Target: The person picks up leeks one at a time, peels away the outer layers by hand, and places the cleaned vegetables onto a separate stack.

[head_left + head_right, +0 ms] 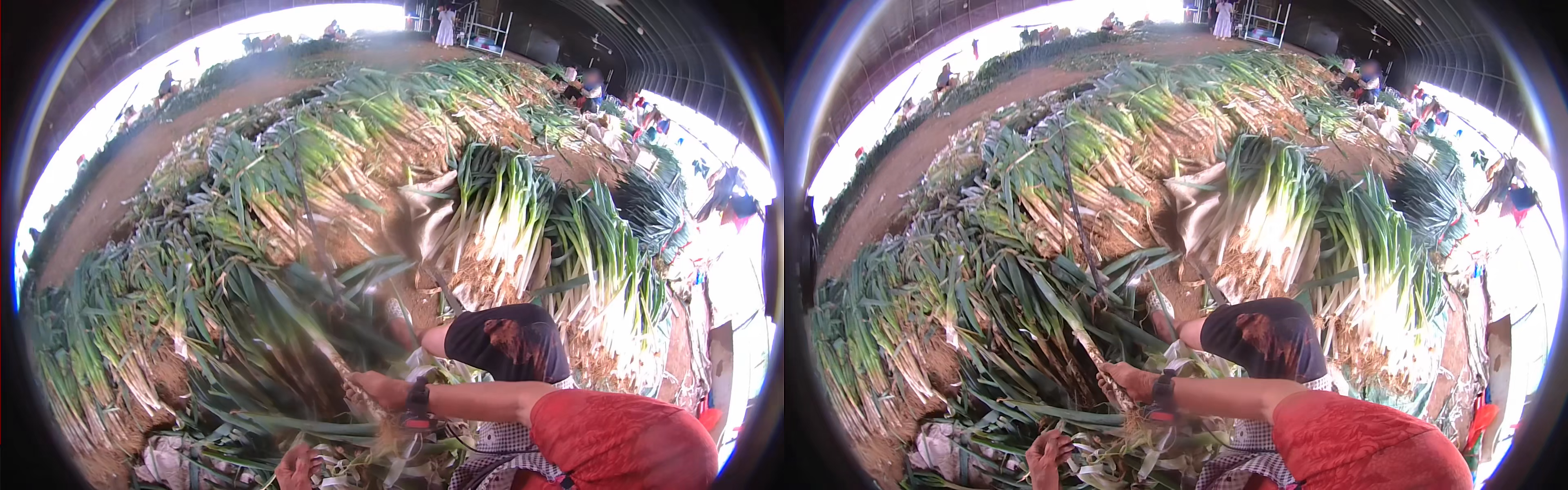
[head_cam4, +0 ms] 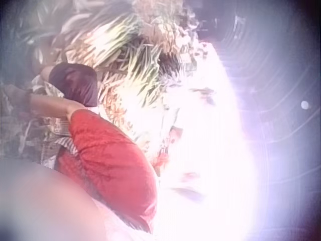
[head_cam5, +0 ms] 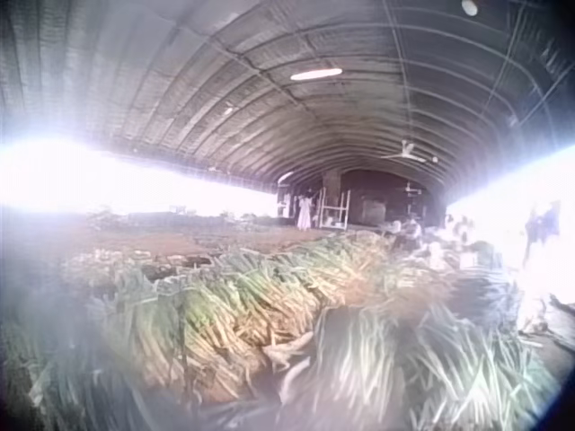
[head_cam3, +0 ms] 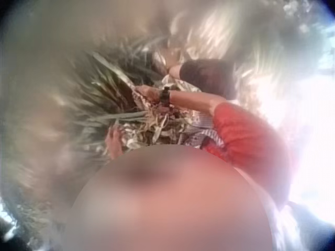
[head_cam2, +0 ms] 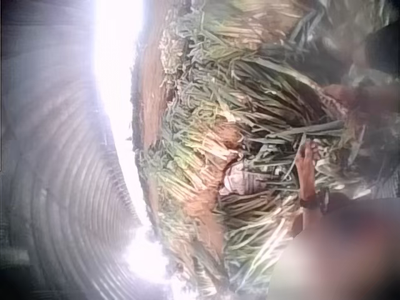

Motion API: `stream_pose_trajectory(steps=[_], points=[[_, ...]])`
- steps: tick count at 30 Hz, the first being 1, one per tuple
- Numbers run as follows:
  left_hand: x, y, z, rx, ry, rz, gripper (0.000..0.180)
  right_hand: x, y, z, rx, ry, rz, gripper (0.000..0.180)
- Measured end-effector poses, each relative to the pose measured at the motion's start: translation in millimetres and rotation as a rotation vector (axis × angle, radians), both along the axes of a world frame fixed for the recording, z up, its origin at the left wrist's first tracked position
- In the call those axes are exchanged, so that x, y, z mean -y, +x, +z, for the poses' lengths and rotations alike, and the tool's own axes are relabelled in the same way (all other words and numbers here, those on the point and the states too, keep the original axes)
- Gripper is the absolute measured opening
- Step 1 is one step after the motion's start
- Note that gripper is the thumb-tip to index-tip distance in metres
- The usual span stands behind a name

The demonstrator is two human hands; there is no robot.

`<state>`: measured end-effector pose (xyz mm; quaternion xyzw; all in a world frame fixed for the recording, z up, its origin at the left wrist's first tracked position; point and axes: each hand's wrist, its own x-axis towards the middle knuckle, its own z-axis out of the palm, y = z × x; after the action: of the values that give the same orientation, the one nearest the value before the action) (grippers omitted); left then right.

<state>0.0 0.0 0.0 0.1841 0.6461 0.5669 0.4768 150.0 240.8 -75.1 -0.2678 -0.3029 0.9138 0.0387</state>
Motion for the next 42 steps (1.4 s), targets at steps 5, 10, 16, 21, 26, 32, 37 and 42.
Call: stream_pose_trajectory(steps=[5,10,16,21,26,32,37,42], points=[[-1,24,-33,0.021,-0.069,0.116,0.034,22,61,132,0.109,-0.115,0.123,0.026],[-31,47,-11,0.167,0.206,0.09,0.057,48,138,229,0.082,0.065,0.327,0.026],[7,14,-9,-0.076,0.536,0.187,0.063,73,172,194,-0.212,0.753,0.659,0.033],[20,41,90,-0.067,0.594,0.567,0.058,64,179,126,-0.264,0.931,0.565,0.015],[30,51,111,0.169,0.766,0.799,0.06,62,136,119,-0.027,1.538,0.886,0.026],[68,35,90,0.161,0.806,0.789,0.058,108,55,139,-0.4,1.675,0.331,0.034],[59,38,84,0.117,0.846,0.658,0.066,152,-10,144,-0.495,1.681,0.123,0.034],[55,44,81,0.056,0.825,0.715,0.066,158,-23,140,-0.202,1.55,0.348,0.035]])
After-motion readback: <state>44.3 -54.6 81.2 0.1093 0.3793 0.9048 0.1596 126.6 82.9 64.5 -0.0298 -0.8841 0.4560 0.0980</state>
